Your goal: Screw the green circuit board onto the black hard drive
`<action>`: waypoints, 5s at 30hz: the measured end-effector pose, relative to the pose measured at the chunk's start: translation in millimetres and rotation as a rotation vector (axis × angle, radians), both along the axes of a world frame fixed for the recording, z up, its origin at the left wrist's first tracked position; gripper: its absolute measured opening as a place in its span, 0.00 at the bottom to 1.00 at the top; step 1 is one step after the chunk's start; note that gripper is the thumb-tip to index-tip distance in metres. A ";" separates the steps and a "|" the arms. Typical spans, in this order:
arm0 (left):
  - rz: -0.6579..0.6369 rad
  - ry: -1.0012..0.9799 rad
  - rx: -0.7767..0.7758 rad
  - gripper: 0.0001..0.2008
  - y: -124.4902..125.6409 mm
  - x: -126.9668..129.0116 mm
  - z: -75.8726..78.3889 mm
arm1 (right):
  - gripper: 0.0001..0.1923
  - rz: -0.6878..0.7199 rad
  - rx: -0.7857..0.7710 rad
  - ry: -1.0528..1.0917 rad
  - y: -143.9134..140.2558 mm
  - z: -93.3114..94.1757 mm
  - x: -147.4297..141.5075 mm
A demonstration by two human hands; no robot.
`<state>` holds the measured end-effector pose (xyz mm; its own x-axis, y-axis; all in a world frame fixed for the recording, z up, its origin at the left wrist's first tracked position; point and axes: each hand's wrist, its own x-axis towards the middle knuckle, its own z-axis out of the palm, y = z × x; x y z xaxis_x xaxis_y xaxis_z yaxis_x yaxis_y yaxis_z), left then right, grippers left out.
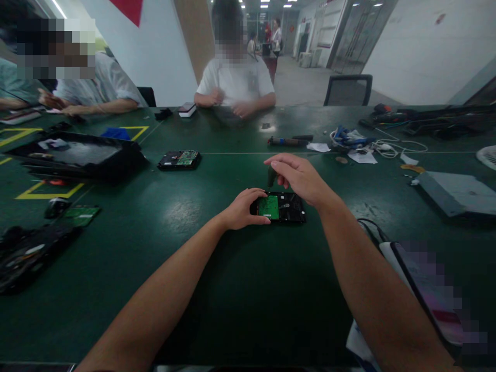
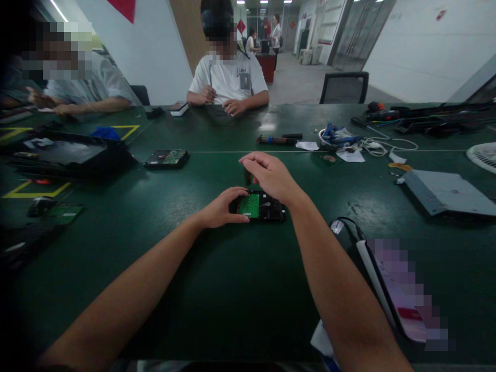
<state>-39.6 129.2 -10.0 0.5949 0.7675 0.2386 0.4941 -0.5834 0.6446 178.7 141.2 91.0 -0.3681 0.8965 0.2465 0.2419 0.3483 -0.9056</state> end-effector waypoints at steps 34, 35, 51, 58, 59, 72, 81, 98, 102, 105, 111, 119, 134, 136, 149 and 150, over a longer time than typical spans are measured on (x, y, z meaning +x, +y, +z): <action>-0.006 -0.015 0.009 0.37 2.1 -0.2 -4.1 | 0.18 0.011 -0.113 0.090 2.9 -3.1 -1.1; -0.006 -0.015 0.010 0.38 2.2 -0.3 -4.4 | 0.18 0.023 -0.126 0.105 3.1 -3.0 -1.4; -0.020 -0.011 0.018 0.37 0.4 -0.1 0.7 | 0.15 -0.008 -0.093 0.068 3.0 -4.8 0.8; -0.005 -0.005 0.012 0.37 1.4 0.0 -2.1 | 0.17 0.036 -0.128 0.085 2.3 -1.7 -0.8; -0.004 -0.006 0.015 0.37 1.3 0.0 -2.5 | 0.17 0.030 -0.103 0.071 2.2 -1.8 -0.5; -0.014 -0.006 0.018 0.38 0.9 -0.2 -0.4 | 0.14 -0.019 -0.073 0.071 2.6 -4.5 0.7; -0.009 -0.001 0.002 0.38 1.1 -0.2 -1.2 | 0.17 -0.010 -0.052 0.064 1.2 -2.2 -0.6; -0.016 -0.012 0.013 0.37 0.5 0.2 -0.1 | 0.17 0.014 -0.106 0.099 0.9 -1.3 -1.8; -0.009 -0.003 -0.001 0.37 -0.3 0.0 1.6 | 0.15 -0.027 -0.043 0.045 0.8 -1.7 -0.7; -0.005 -0.002 -0.010 0.37 -0.8 0.1 2.8 | 0.15 -0.083 -0.005 0.032 1.4 -2.8 0.2; -0.009 -0.003 -0.005 0.37 -1.6 0.5 4.1 | 0.14 -0.065 -0.051 0.048 0.2 -1.8 -1.1; -0.012 -0.012 0.010 0.38 -0.2 -0.2 0.4 | 0.16 0.017 -0.098 0.094 0.5 -0.7 -2.3; -0.008 -0.014 0.001 0.38 0.2 -0.4 -0.8 | 0.15 0.009 -0.094 0.084 0.0 -0.6 -3.1; 0.000 -0.014 -0.001 0.38 0.3 -0.5 -1.3 | 0.15 0.023 -0.123 0.108 0.4 -0.7 -3.6; -0.012 -0.011 0.019 0.38 0.2 0.0 -0.3 | 0.09 -0.068 -0.069 0.058 1.8 -2.3 0.8; -0.011 -0.012 0.021 0.38 0.7 0.1 -1.1 | 0.10 -0.048 -0.077 0.067 1.6 -2.1 0.4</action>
<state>-39.5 129.9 -11.1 0.6002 0.7560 0.2613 0.4804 -0.6019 0.6379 179.0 142.8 88.9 -0.3090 0.9301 0.1984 0.1948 0.2661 -0.9440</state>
